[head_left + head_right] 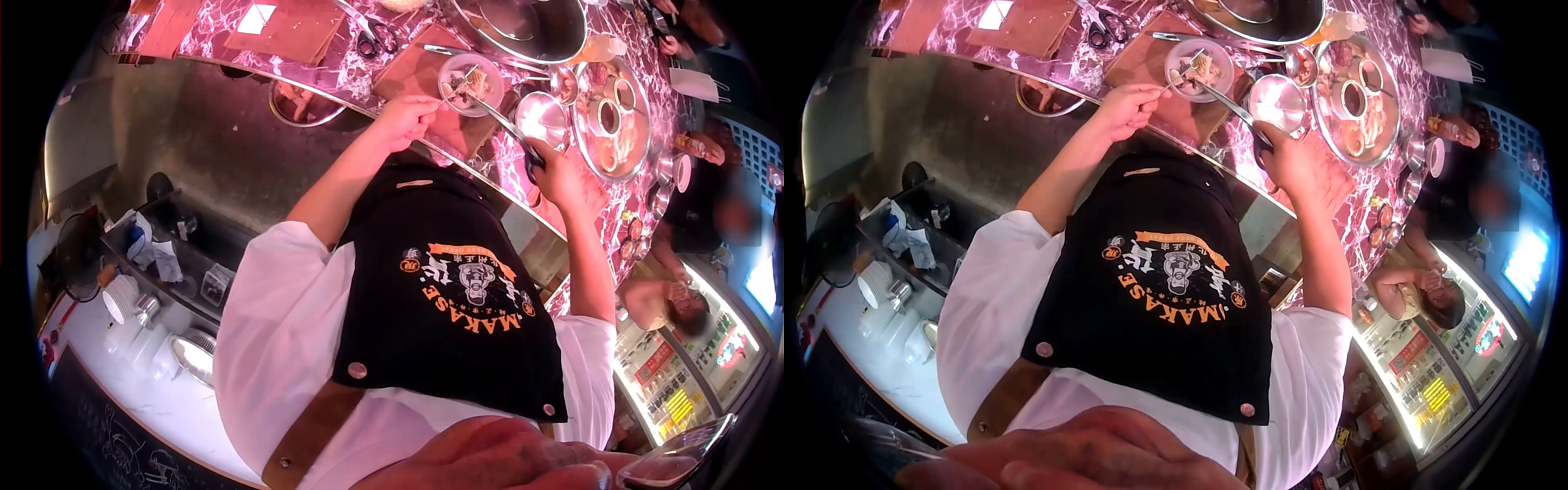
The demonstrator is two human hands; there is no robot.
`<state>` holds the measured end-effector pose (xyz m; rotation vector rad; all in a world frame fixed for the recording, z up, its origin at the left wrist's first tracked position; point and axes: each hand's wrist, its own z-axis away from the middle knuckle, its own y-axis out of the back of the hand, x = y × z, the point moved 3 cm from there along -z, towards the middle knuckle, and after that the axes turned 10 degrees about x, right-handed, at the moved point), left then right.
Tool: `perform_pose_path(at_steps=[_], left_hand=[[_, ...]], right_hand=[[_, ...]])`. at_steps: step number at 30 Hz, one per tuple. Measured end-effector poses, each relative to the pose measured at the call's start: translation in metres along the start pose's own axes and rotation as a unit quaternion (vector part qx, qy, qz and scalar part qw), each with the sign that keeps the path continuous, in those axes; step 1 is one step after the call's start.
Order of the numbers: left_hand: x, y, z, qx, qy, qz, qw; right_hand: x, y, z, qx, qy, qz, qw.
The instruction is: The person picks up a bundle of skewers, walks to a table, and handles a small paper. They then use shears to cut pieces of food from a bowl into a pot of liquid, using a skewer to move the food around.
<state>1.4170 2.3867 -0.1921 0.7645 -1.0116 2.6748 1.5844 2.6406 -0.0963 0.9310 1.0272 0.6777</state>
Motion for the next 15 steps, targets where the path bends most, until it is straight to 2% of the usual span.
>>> perform_pose_path(at_steps=[1, 2, 3, 5, 6, 7, 9, 13, 15], left_hand=[[0.0, 0.0, -0.001, -0.004, 0.004, 0.0, 1.0], [0.001, -0.001, -0.001, -0.009, 0.004, 0.002, 1.0], [0.002, -0.002, 0.001, -0.008, 0.01, -0.001, 1.0], [0.004, -0.004, 0.0, -0.011, 0.016, -0.007, 1.0], [0.004, -0.004, -0.001, -0.007, 0.019, -0.015, 1.0], [0.002, -0.003, -0.002, -0.002, 0.024, -0.022, 0.999], [0.0, -0.001, -0.006, 0.015, 0.015, -0.052, 0.998], [0.001, 0.005, -0.008, 0.047, -0.001, -0.094, 0.994], [0.004, 0.004, -0.006, 0.044, -0.001, -0.094, 0.995]], right_hand=[[-0.011, 0.011, 0.007, -0.001, -0.01, -0.012, 1.0], [-0.016, 0.022, 0.01, -0.074, -0.098, 0.039, 0.992], [-0.023, 0.02, 0.009, -0.071, -0.101, 0.041, 0.992], [-0.036, 0.019, -0.001, 0.011, -0.022, 0.08, 0.996], [-0.047, 0.017, -0.008, 0.015, -0.022, 0.069, 0.997], [-0.046, 0.008, -0.02, -0.025, -0.054, 0.023, 0.998], [-0.021, -0.008, -0.025, -0.041, -0.041, 0.031, 0.998], [-0.007, 0.011, 0.004, -0.024, -0.057, 0.002, 0.998], [-0.008, 0.009, 0.003, -0.039, -0.098, -0.083, 0.991]])
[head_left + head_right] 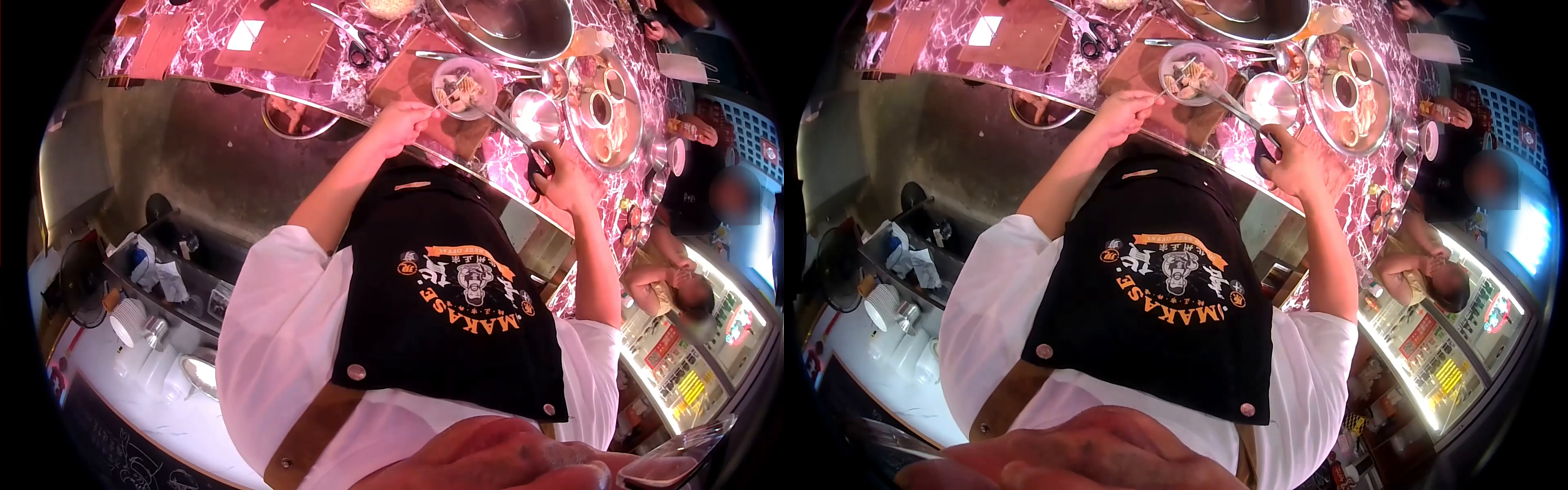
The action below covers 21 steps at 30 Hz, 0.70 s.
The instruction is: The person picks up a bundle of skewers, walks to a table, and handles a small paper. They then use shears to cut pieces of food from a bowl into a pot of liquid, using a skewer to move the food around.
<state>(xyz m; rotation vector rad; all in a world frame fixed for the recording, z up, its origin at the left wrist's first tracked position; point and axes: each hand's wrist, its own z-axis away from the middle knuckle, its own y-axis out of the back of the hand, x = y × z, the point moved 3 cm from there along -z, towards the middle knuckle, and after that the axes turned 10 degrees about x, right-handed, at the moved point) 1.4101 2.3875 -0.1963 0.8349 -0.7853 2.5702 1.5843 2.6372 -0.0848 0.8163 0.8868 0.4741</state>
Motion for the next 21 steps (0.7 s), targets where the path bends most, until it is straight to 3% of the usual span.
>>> perform_pose_path(at_steps=[4, 7, 10, 13, 16, 18, 21], left_hand=[[-0.002, 0.0, -0.005, 0.011, -0.028, -0.022, 0.999], [-0.006, -0.006, -0.005, 0.007, 0.0, -0.027, 1.0], [-0.015, 0.002, -0.011, -0.044, 0.031, 0.091, 0.994], [-0.014, 0.007, -0.002, -0.078, 0.095, 0.156, 0.98], [-0.004, 0.005, 0.034, -0.069, 0.068, 0.132, 0.987], [0.006, 0.007, 0.057, 0.011, 0.069, 0.061, 0.996], [0.001, 0.03, 0.061, -0.009, 0.04, 0.084, 0.996]], right_hand=[[-0.009, -0.016, -0.002, -0.042, -0.072, -0.183, 0.98], [-0.002, -0.04, -0.012, -0.056, -0.069, -0.24, 0.967], [0.011, -0.063, -0.029, -0.073, -0.114, -0.396, 0.908], [0.032, -0.057, -0.035, -0.095, -0.103, -0.416, 0.899], [0.049, -0.045, -0.044, -0.113, -0.143, -0.406, 0.896], [0.044, -0.039, -0.044, -0.139, -0.146, -0.388, 0.899], [0.035, -0.032, -0.042, -0.145, -0.182, -0.331, 0.915]])
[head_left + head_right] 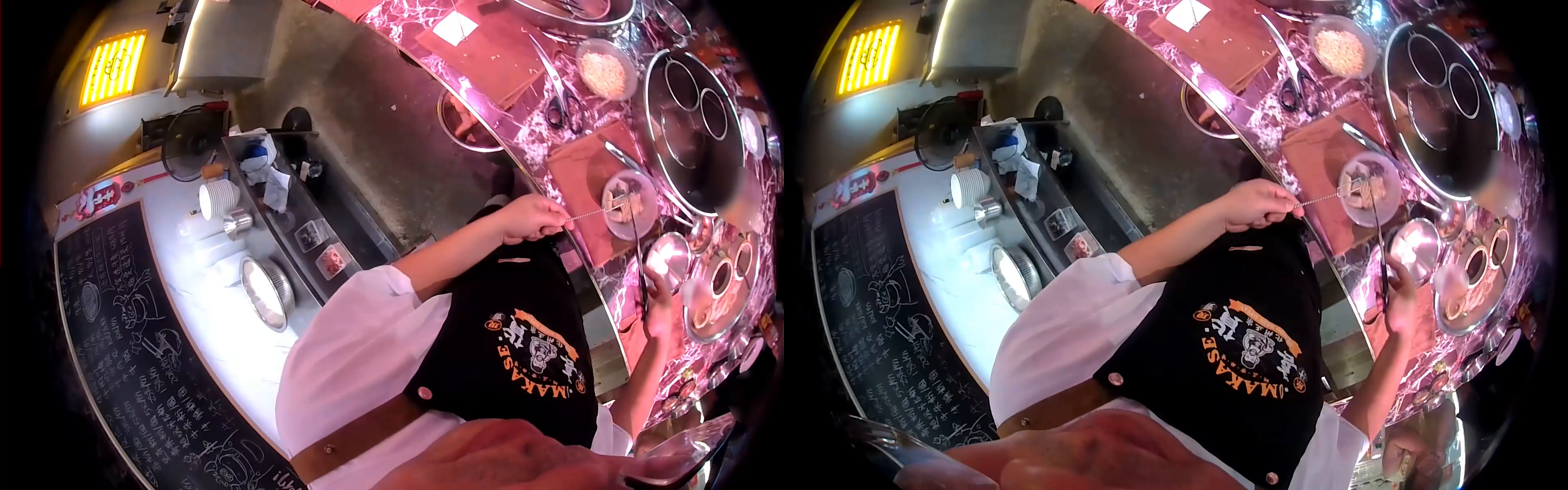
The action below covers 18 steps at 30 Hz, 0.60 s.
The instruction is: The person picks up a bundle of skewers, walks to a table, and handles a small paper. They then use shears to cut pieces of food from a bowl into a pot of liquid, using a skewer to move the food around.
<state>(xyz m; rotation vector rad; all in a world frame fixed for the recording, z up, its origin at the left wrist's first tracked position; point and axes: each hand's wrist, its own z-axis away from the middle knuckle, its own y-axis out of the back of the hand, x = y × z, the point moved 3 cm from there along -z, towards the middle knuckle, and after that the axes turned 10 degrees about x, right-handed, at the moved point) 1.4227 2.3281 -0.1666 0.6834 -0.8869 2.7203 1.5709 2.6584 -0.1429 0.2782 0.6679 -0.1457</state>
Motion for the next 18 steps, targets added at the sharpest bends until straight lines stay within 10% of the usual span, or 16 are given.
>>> perform_pose_path(at_steps=[18], left_hand=[[0.112, 0.186, -0.029, 0.129, -0.143, -0.048, 0.98]], right_hand=[[-0.056, -0.087, 0.055, 0.099, -0.015, -0.134, 0.986]])
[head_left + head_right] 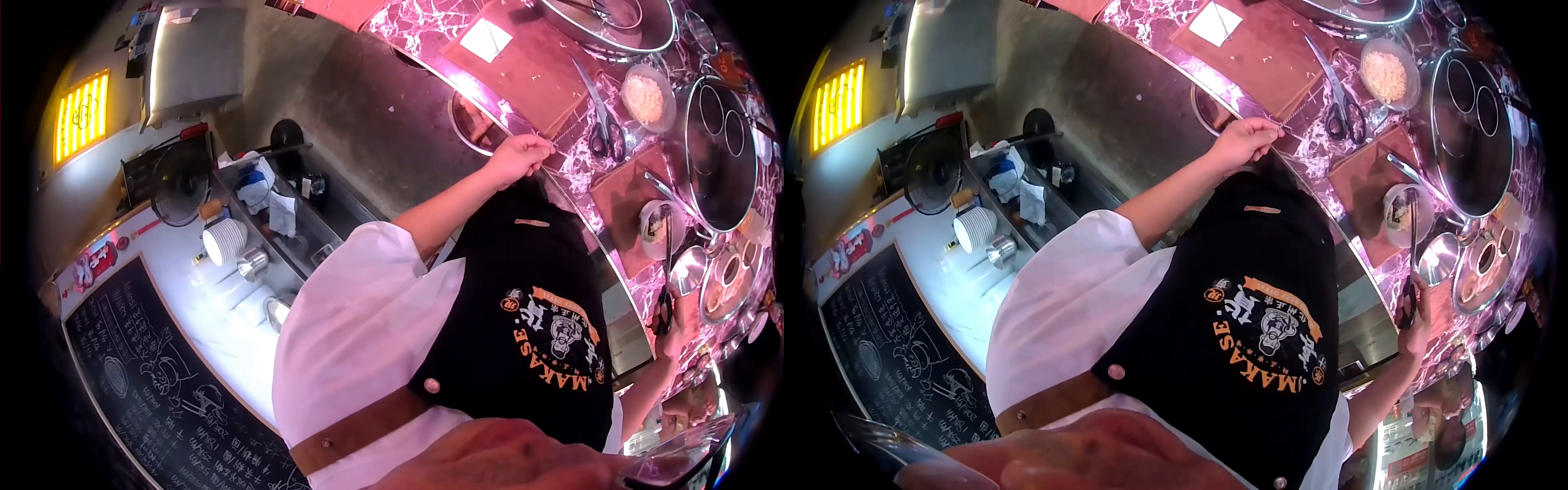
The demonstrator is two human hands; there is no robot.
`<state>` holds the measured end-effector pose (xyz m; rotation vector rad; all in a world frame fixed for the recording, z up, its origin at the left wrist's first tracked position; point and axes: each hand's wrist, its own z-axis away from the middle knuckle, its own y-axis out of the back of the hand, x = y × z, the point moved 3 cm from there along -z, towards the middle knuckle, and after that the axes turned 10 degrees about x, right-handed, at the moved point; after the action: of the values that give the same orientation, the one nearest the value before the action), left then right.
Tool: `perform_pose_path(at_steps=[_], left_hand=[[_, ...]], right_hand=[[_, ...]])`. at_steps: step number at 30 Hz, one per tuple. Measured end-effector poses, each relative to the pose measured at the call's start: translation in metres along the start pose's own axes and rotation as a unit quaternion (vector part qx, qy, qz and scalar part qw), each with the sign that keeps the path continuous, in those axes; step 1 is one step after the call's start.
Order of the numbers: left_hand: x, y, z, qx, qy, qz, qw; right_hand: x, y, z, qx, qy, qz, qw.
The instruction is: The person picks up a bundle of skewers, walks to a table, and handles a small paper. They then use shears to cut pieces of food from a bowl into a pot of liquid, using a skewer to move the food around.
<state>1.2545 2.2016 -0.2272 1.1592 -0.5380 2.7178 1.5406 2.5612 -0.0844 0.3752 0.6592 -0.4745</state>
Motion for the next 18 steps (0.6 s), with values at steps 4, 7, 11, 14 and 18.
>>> perform_pose_path(at_steps=[4, 7, 11, 14, 18], left_hand=[[-0.007, 0.005, -0.009, 0.015, 0.005, 0.006, 1.0], [-0.013, 0.004, -0.014, -0.003, -0.002, -0.005, 1.0], [-0.016, 0.0, -0.017, -0.012, -0.006, -0.036, 0.999], [-0.021, 0.0, -0.022, -0.011, -0.021, -0.057, 0.998], [-0.025, 0.004, -0.028, -0.003, -0.031, -0.089, 0.996]], right_hand=[[-0.005, -0.012, 0.001, 0.026, -0.009, 0.006, 1.0], [-0.001, -0.017, 0.001, 0.029, 0.003, -0.006, 1.0], [0.003, -0.018, 0.004, 0.041, -0.01, -0.004, 0.999], [0.003, -0.024, 0.005, 0.054, -0.012, -0.009, 0.998], [0.007, -0.023, 0.003, 0.046, -0.011, -0.009, 0.999]])
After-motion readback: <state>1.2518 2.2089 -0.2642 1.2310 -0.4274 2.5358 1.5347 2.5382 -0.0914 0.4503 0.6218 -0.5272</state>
